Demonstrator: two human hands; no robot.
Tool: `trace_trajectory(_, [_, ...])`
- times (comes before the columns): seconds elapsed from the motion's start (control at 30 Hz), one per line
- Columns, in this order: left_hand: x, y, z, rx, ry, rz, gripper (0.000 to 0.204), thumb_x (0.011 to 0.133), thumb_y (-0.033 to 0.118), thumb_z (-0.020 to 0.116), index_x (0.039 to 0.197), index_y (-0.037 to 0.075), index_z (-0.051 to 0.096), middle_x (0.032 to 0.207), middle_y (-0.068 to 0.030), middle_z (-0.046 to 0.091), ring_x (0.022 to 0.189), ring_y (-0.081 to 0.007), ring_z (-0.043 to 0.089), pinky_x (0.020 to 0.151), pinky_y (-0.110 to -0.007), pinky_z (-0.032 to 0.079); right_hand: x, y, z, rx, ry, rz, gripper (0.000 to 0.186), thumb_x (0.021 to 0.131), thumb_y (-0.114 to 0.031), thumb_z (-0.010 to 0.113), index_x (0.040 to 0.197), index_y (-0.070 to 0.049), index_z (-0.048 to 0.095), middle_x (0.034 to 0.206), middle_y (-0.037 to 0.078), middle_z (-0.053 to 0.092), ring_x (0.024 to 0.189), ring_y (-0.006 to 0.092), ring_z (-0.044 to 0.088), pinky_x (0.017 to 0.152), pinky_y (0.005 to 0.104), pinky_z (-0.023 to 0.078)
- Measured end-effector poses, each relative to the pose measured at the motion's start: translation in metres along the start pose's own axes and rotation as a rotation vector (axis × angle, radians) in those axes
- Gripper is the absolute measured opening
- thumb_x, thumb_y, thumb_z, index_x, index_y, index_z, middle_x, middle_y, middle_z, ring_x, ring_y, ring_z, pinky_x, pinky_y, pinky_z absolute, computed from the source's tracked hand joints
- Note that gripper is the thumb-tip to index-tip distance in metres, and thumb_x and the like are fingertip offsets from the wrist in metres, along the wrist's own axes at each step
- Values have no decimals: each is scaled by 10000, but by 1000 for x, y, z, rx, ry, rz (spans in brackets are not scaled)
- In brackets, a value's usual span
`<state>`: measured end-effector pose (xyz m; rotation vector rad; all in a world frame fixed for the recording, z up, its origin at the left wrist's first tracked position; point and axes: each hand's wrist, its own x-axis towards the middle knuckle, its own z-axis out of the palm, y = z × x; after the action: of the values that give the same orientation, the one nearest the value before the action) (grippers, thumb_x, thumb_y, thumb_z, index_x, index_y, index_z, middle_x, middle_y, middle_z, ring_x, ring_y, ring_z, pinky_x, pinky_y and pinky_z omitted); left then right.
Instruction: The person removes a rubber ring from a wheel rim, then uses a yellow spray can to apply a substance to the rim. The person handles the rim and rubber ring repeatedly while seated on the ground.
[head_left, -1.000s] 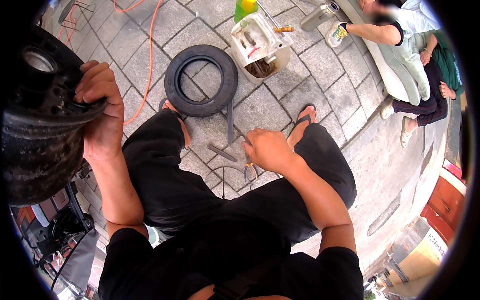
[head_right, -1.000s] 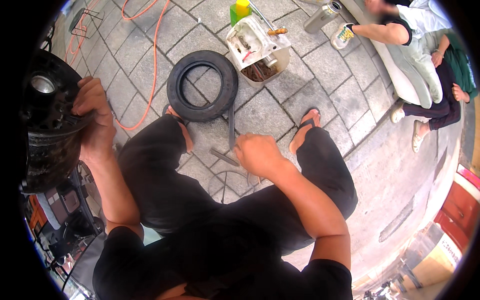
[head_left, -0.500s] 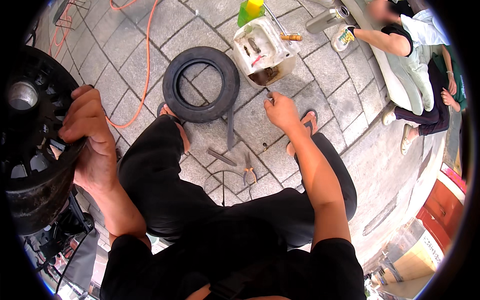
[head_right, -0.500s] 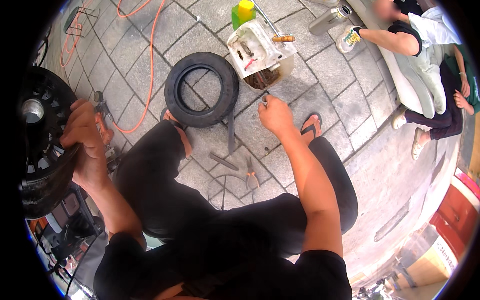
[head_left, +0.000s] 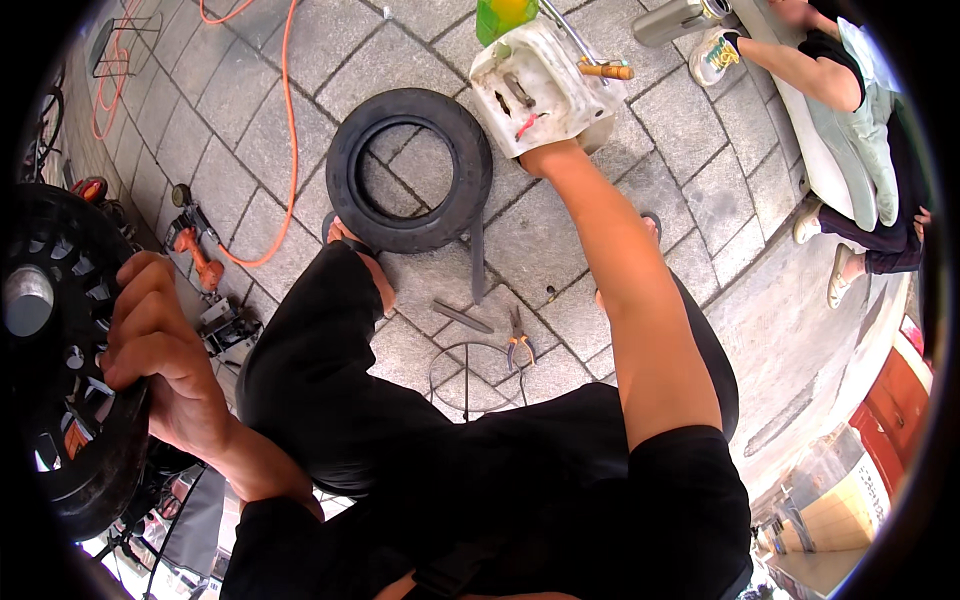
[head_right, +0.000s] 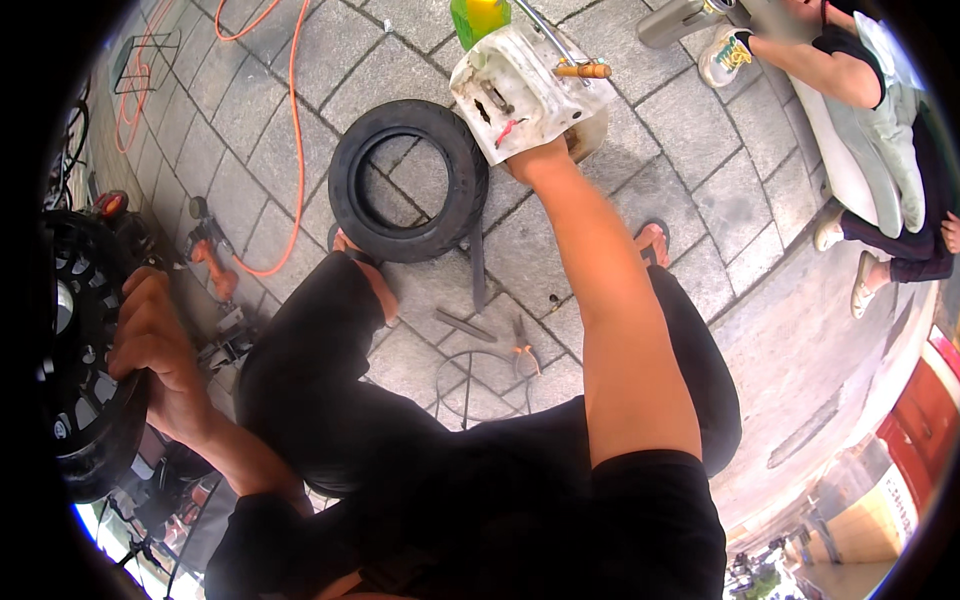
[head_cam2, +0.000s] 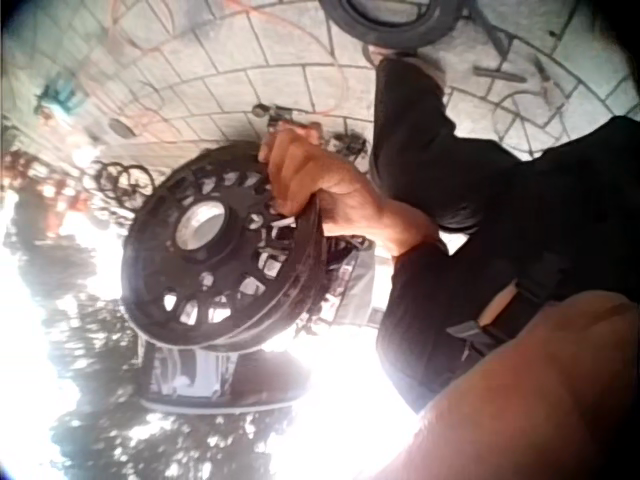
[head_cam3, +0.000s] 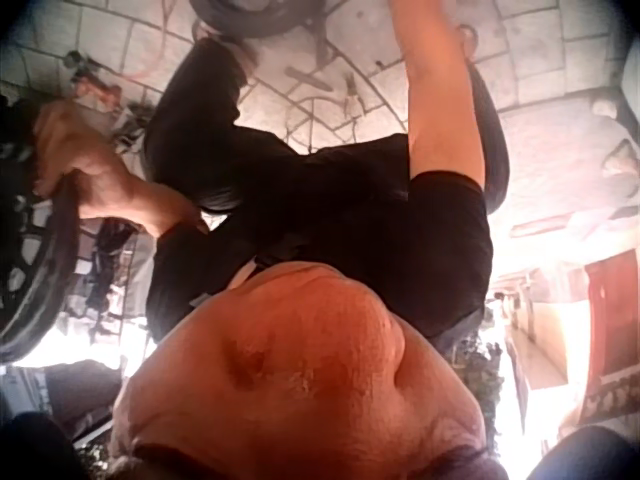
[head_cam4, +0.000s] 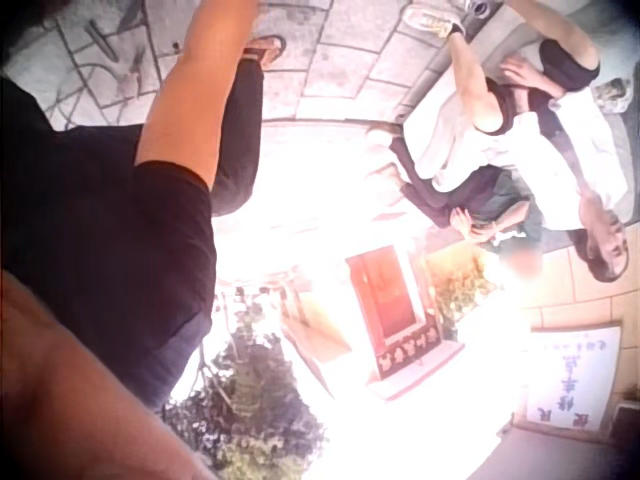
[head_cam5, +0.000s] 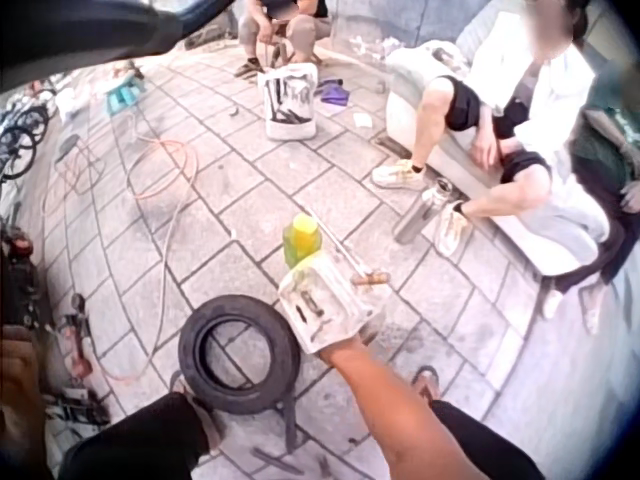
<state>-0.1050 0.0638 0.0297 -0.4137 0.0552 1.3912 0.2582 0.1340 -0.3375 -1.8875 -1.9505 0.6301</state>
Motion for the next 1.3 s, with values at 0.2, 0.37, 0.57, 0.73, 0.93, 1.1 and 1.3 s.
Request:
trace_trajectory(0.2, [0, -1, -1, 34, 9, 2, 535, 864, -120, 606, 1271, 101, 336, 995, -86, 446, 844, -230, 558, 780, -403, 601, 4, -16, 14, 224, 438, -55, 499, 998, -328, 623, 1438, -96, 660, 1456, 178, 655, 1342, 384, 615, 1138, 436, 506])
trace_trajectory(0.37, [-1, -5, -2, 70, -16, 1, 477, 920, -51, 597, 1286, 94, 329, 1001, -93, 450, 860, -238, 574, 794, -412, 596, 11, -20, 16, 206, 561, -78, 564, 1004, -429, 628, 1488, -138, 644, 1515, 161, 626, 1387, 387, 586, 1173, 430, 486])
trace_trajectory(0.57, [4, -12, -1, 39, -4, -42, 462, 919, -34, 609, 1275, 87, 339, 1000, -92, 451, 867, -236, 578, 798, -407, 592, 11, -17, 30, 144, 511, 33, 542, 1002, -427, 614, 1440, -112, 669, 1463, 165, 664, 1337, 390, 628, 1130, 439, 516])
trace_trajectory(0.73, [5, -20, 4, 117, 24, -88, 496, 873, -63, 659, 1252, 50, 360, 988, -82, 457, 877, -233, 577, 844, -399, 583, -1, -10, 30, 20, 125, 269, 529, 1001, -426, 602, 1399, -90, 691, 1420, 169, 696, 1296, 392, 663, 1093, 446, 540])
trace_trajectory(0.93, [-2, -27, -9, 28, -6, -138, 424, 859, 26, 722, 1215, -10, 494, 1019, -91, 523, 965, -234, 569, 950, -444, 561, -72, -41, -37, -219, -264, 484, 405, 957, -349, 640, 1201, -44, 747, 1246, 215, 749, 1133, 414, 726, 987, 485, 576])
trace_trajectory(1.1, [-6, -47, -25, 249, -274, -213, 476, 983, 226, 516, 1354, -63, 591, 1417, -264, 646, 1313, -391, 637, 1171, -592, 485, -170, -91, -107, 234, 464, 293, 234, 963, -246, 750, 1052, -31, 728, 1020, 170, 768, 916, 331, 757, 828, 450, 589])
trace_trajectory(1.3, [-31, -67, -29, 337, -22, -66, 508, 982, 208, 455, 1375, -100, 546, 1439, -281, 619, 1338, -408, 621, 1219, -600, 441, -215, -175, -216, 757, 679, 101, 257, 1108, -206, 633, 1201, 34, 635, 998, 138, 759, 864, 157, 718, 799, 311, 589])
